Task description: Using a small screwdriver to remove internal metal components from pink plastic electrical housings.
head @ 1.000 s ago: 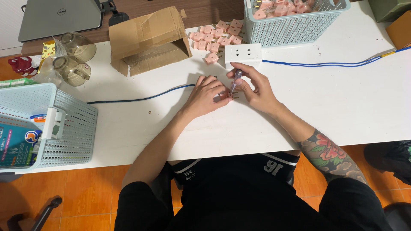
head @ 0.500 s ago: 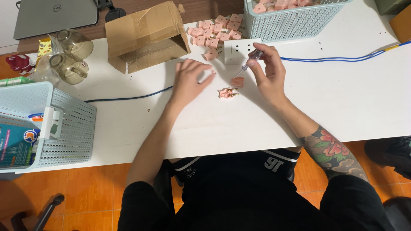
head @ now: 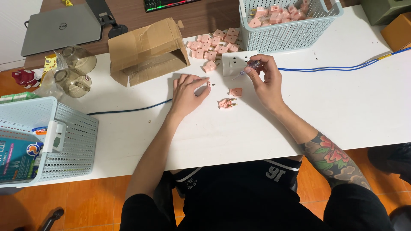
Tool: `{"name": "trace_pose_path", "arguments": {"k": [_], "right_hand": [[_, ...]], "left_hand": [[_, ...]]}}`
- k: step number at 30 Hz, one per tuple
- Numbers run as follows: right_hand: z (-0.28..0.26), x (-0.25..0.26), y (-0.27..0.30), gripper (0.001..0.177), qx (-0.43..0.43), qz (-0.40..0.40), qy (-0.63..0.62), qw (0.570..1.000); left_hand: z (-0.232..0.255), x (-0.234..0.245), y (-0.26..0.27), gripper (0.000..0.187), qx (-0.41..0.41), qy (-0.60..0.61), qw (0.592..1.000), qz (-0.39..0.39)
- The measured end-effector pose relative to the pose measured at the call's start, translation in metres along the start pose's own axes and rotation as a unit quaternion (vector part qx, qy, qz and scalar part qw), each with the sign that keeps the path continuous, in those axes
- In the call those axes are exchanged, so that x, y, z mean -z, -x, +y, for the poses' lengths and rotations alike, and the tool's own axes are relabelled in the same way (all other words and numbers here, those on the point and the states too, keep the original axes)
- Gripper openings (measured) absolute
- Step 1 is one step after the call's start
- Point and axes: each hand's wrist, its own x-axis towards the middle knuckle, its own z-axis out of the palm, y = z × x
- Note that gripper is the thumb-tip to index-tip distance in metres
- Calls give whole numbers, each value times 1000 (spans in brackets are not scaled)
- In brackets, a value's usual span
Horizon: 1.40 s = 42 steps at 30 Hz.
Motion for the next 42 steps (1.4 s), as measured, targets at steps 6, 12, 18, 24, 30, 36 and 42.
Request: {"name": "trace_pose_path", "arguments": {"k": [6, 12, 18, 24, 30, 36, 42], "right_hand": [[27, 5, -5, 28, -58, -36, 3, 998], [16, 14, -11, 24, -94, -114, 77, 986], [-9, 8, -7, 33, -112, -215, 219, 945], [-15, 6, -10, 26, -72, -263, 298, 915], [-23, 5, -1, 19, 24, -243, 212, 946], [-17, -14, 14, 21, 47, -228, 129, 964], [-21, -23, 19, 25, 47, -234, 80, 968]], "left_hand": [[-16, 14, -3, 34, -41, -4, 999, 15], [-16, 69, 0, 22, 9, -4, 990, -140], [-22, 69, -2, 16, 28, 6, 978, -205], [-40, 53, -1, 21, -25, 109, 983, -142], [-15, 55, -3, 11, -66, 201, 974, -79], [15, 55, -4, 4, -105, 207, 970, -68], [16, 32, -4, 7, -141, 201, 969, -33]]}}
